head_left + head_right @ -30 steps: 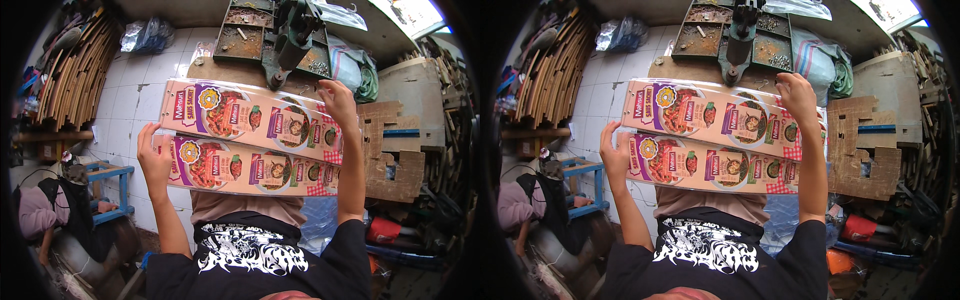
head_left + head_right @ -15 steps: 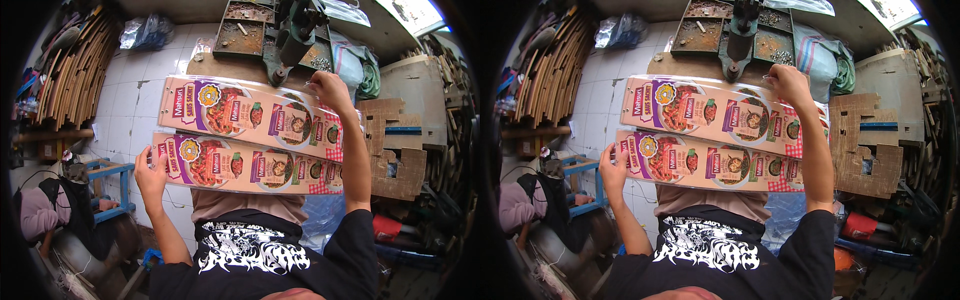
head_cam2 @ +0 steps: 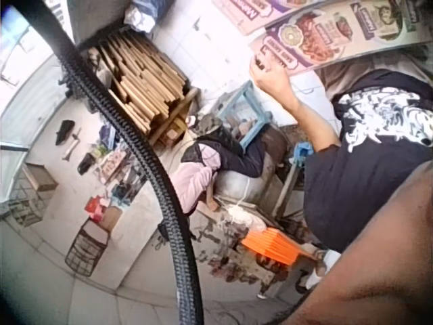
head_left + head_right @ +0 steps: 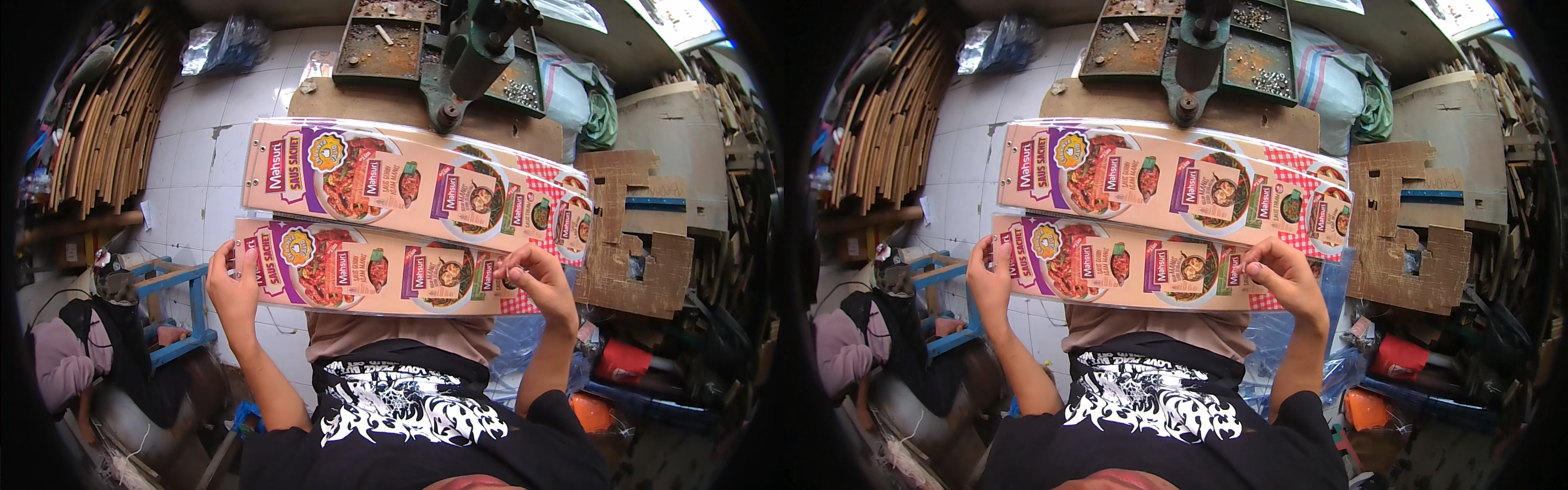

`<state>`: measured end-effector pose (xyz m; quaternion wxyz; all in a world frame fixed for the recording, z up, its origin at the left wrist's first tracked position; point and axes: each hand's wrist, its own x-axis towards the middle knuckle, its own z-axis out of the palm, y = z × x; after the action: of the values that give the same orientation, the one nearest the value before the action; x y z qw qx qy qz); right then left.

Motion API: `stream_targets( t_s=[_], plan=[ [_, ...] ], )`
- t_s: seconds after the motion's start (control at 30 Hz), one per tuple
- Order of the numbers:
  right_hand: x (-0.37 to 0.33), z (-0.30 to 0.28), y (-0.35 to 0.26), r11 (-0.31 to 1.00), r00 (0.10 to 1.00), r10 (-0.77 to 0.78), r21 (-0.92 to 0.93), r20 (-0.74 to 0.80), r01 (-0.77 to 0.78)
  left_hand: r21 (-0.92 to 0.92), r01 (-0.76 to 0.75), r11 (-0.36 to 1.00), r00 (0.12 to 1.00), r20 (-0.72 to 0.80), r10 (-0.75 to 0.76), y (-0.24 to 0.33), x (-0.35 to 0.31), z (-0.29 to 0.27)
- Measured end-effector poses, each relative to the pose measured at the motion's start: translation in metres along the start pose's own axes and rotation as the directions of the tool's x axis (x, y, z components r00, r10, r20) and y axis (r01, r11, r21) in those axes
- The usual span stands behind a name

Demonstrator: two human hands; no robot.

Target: The person handles printed sachet packaging strips, aligning them and stapling a cardboard header to a group of sachet strips.

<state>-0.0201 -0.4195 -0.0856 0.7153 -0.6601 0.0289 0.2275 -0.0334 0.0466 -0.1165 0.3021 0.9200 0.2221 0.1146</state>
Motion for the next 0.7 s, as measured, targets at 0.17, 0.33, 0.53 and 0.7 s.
stream_targets(
  t_s=[0.17, 0.33, 0.53, 0.7],
  plan=[
    [0.018, 0.014, 0.007, 0.994, 0.992, -0.094, 0.04, -0.088, 0.098, 0.044, -0.015, 0.999, 1.0, -0.02, 0.016, 0.007, -0.002, 0.0],
    [0.027, 0.013, 0.007, 0.988, 0.97, -0.154, -0.044, -0.19, 0.149, 0.022, -0.012, 1.0, 0.999, -0.04, 0.013, 0.009, -0.006, -0.001],
    [0.028, 0.013, 0.009, 0.987, 0.962, -0.16, -0.063, -0.223, 0.149, 0.001, -0.072, 0.997, 0.992, -0.106, 0.071, 0.002, -0.005, -0.001],
    [0.026, 0.012, 0.014, 0.983, 0.95, -0.183, -0.076, -0.254, 0.169, -0.493, 0.17, 0.853, 0.985, 0.106, -0.134, -0.012, -0.002, -0.012]
  ],
)
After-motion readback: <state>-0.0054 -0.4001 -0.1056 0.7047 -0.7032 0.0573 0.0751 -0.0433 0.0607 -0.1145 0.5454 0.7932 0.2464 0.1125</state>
